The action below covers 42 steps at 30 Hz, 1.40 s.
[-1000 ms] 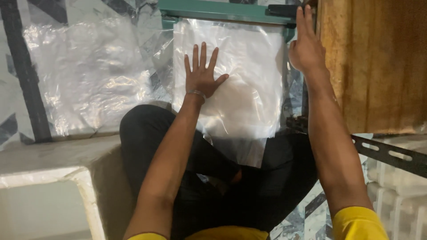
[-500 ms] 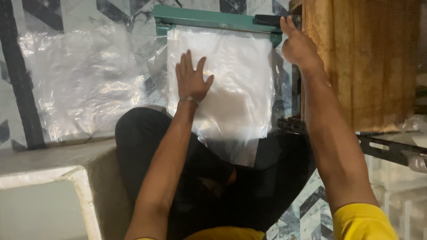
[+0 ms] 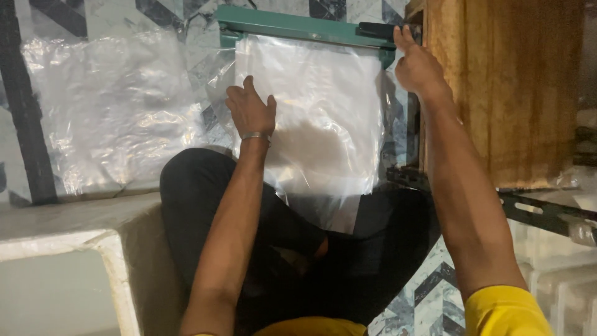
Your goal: Use a manual impulse sealer to seal the openings of clear plastic bags.
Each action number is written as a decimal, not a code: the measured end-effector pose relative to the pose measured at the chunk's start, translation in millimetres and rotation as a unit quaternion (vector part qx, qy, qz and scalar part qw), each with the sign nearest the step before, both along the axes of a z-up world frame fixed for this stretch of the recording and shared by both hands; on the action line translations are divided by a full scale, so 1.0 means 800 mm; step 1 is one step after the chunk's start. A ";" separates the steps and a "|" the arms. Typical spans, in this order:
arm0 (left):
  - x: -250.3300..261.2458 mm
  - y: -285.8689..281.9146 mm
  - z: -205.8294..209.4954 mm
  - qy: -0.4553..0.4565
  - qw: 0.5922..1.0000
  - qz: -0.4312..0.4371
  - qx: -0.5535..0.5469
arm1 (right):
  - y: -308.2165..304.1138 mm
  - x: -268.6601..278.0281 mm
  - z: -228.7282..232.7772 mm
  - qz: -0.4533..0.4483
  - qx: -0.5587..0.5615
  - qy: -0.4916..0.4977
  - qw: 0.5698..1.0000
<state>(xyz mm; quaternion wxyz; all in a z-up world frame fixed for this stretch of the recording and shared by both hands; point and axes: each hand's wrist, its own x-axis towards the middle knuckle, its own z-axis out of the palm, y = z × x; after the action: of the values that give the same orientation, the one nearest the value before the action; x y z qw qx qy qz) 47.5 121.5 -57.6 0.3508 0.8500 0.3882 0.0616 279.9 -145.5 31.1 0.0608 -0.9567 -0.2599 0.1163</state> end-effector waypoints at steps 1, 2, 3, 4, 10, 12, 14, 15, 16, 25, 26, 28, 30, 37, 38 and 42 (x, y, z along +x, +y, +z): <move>0.000 0.001 0.001 -0.007 1.000 0.000 0.008 | 0.004 -0.005 0.006 -0.022 -0.007 0.020 1.000; 0.000 0.001 0.002 -0.015 1.000 0.000 0.017 | 0.008 -0.009 0.014 -0.046 -0.015 0.040 0.998; -0.001 0.001 0.001 -0.014 1.000 0.001 0.017 | 0.005 -0.006 0.007 -0.045 -0.015 0.040 0.998; 0.001 0.003 0.000 -0.024 0.999 0.004 0.027 | 0.003 -0.002 0.002 -0.027 -0.017 0.036 0.999; 0.010 0.010 -0.022 -0.023 0.995 0.015 0.092 | 0.000 -0.010 -0.010 0.027 0.067 0.014 0.997; 0.011 0.010 -0.024 -0.020 0.995 0.017 0.097 | 0.003 -0.031 0.017 0.083 0.122 -0.040 0.988; 0.015 0.009 -0.023 -0.035 0.994 0.023 0.101 | 0.041 -0.089 0.112 -0.022 0.228 -0.017 0.973; 0.021 0.010 -0.018 -0.036 0.994 0.022 0.101 | 0.025 -0.083 0.087 -0.023 0.228 -0.019 0.973; 0.021 0.010 -0.013 -0.032 0.994 0.029 0.101 | 0.007 -0.082 0.061 0.026 0.363 -0.025 0.931; 0.029 0.013 -0.031 -0.024 0.995 0.042 0.083 | -0.006 -0.193 -0.086 -0.170 0.090 0.091 0.977; 0.029 0.013 -0.033 -0.050 0.992 0.049 0.101 | -0.018 -0.204 -0.108 -0.142 0.103 0.065 0.982; 0.030 0.012 -0.025 -0.054 0.991 0.051 0.108 | -0.009 -0.211 -0.092 -0.141 0.092 0.053 0.984; 0.026 0.009 -0.021 -0.058 0.991 0.049 0.114 | -0.003 -0.219 -0.079 -0.143 0.080 0.042 0.986; 0.021 -0.006 -0.016 -0.050 0.992 0.025 0.111 | 0.017 -0.243 -0.040 -0.074 0.198 -0.021 0.977; 0.020 -0.011 -0.014 -0.079 0.991 0.008 0.105 | 0.018 -0.246 -0.034 -0.086 0.273 0.033 0.958; 0.013 -0.019 0.001 -0.154 0.987 -0.037 0.025 | 0.036 -0.268 0.013 -0.085 0.407 0.123 0.901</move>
<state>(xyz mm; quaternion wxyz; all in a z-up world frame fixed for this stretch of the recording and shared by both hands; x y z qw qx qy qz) 57.7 106.0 -56.8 0.3867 0.8529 0.2960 0.1882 65.8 -116.9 41.6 0.4864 -0.8449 -0.1924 0.1118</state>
